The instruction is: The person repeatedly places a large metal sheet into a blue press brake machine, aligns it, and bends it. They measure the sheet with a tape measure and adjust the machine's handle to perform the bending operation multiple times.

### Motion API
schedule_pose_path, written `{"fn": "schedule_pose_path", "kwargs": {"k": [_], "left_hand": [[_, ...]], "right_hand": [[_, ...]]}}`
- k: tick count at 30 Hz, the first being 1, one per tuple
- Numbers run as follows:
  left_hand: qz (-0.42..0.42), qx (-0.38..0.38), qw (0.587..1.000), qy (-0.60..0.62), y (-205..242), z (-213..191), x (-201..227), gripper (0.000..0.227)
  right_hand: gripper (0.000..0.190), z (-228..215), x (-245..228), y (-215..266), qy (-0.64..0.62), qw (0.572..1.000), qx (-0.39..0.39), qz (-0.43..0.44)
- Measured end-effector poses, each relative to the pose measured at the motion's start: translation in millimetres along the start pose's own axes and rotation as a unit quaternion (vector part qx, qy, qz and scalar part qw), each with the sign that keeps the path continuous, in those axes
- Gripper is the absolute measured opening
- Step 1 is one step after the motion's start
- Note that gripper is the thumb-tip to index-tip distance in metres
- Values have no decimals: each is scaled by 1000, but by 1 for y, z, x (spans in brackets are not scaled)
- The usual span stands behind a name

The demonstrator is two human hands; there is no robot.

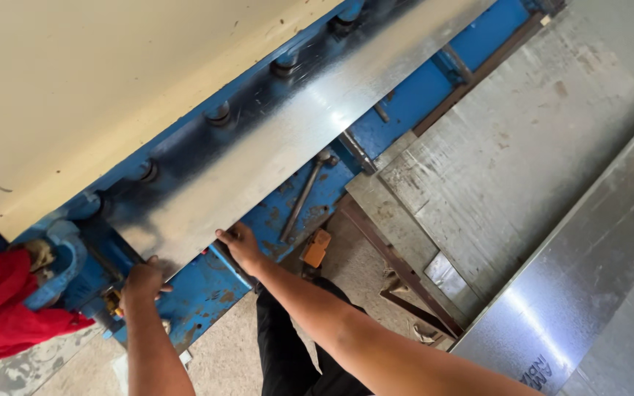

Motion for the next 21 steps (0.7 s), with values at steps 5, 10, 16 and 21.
{"fn": "schedule_pose_path", "kwargs": {"k": [5,10,16,21], "left_hand": [[-2,-7,1000,-14,3,0,3,55],[-20,3,999,-38,8,-1,7,62],[-18,-9,1000,-18,13,-2,7,66],[75,7,997,12,-7,6,1,61]], "right_hand": [[37,-5,10,-3,16,999,20,44],[36,-3,6,-2,-1,1000,6,29],[32,-1,-5,2,10,998,10,57],[19,4,-10,-1,15,999,39,7]]}}
Point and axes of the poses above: each hand's wrist, its own y-axis away from the middle knuckle, its own z-axis out of the palm, x = y × z, the point moved 3 cm from there along -y, towards the middle knuckle, and after that the axes turned 1 degree about z, right-handed, at the moved point
